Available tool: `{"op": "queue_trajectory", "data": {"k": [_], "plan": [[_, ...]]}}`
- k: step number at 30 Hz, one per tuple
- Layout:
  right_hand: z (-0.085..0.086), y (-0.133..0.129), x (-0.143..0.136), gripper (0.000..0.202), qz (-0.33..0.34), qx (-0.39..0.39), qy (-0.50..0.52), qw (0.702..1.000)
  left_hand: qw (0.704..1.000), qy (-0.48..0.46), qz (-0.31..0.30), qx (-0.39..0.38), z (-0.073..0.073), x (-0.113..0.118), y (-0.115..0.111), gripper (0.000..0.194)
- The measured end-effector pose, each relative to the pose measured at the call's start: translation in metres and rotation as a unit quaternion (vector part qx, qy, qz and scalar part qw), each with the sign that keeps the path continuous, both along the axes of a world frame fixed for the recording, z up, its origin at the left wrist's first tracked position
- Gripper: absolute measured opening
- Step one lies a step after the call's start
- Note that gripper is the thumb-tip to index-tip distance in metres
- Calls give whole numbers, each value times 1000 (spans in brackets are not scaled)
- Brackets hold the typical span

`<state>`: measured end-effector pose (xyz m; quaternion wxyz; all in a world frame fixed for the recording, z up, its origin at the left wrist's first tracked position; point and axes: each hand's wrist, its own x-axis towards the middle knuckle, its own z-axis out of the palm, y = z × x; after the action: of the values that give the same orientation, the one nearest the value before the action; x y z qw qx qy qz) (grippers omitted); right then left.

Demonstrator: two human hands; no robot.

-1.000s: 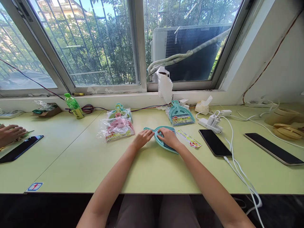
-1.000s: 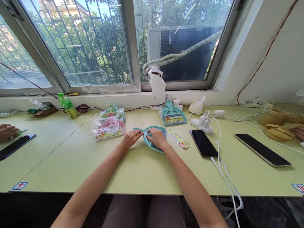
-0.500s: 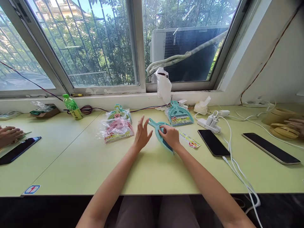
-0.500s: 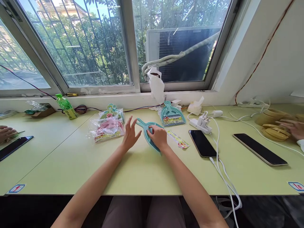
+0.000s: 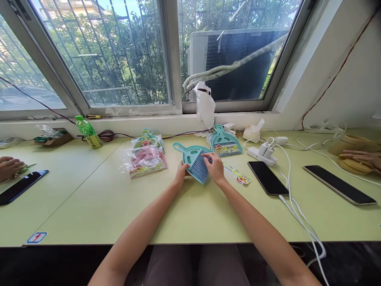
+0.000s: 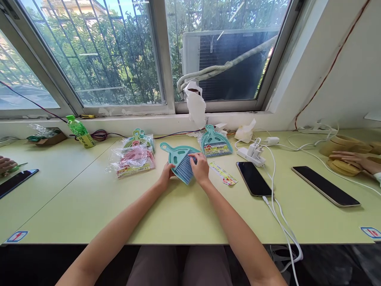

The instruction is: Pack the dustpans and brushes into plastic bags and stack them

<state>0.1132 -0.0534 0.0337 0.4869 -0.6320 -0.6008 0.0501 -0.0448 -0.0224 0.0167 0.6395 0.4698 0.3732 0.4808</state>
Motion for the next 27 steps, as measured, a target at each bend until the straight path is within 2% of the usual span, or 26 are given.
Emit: {"op": "queue_trajectory", "data": {"k": [3, 5, 9, 12, 16, 20, 27], "plan": [[-11, 8, 22, 35, -155, -12, -33, 987, 995, -39, 84, -37, 0, -11, 15, 26], [-21, 14, 40, 40, -197, -88, -48, 975, 993, -60, 95, -43, 0, -17, 20, 26], [-38, 23, 57, 54, -143, -259, -137, 945, 993, -66, 94, -23, -3, -20, 23, 32], [-43, 25, 50, 59, -113, -306, -188, 926, 994, -61, 92, -26, -4, -19, 23, 33], [-40, 22, 38, 59, -92, -298, -214, 926, 994, -48, 90, -28, -6, -17, 23, 35], [-31, 15, 34, 48, -55, -257, -228, 937, 995, -40, 87, -31, -6, -17, 23, 33], [-22, 8, 25, 48, 13, -220, -199, 955, 995, -43, 82, -34, -5, -16, 21, 34]]}}
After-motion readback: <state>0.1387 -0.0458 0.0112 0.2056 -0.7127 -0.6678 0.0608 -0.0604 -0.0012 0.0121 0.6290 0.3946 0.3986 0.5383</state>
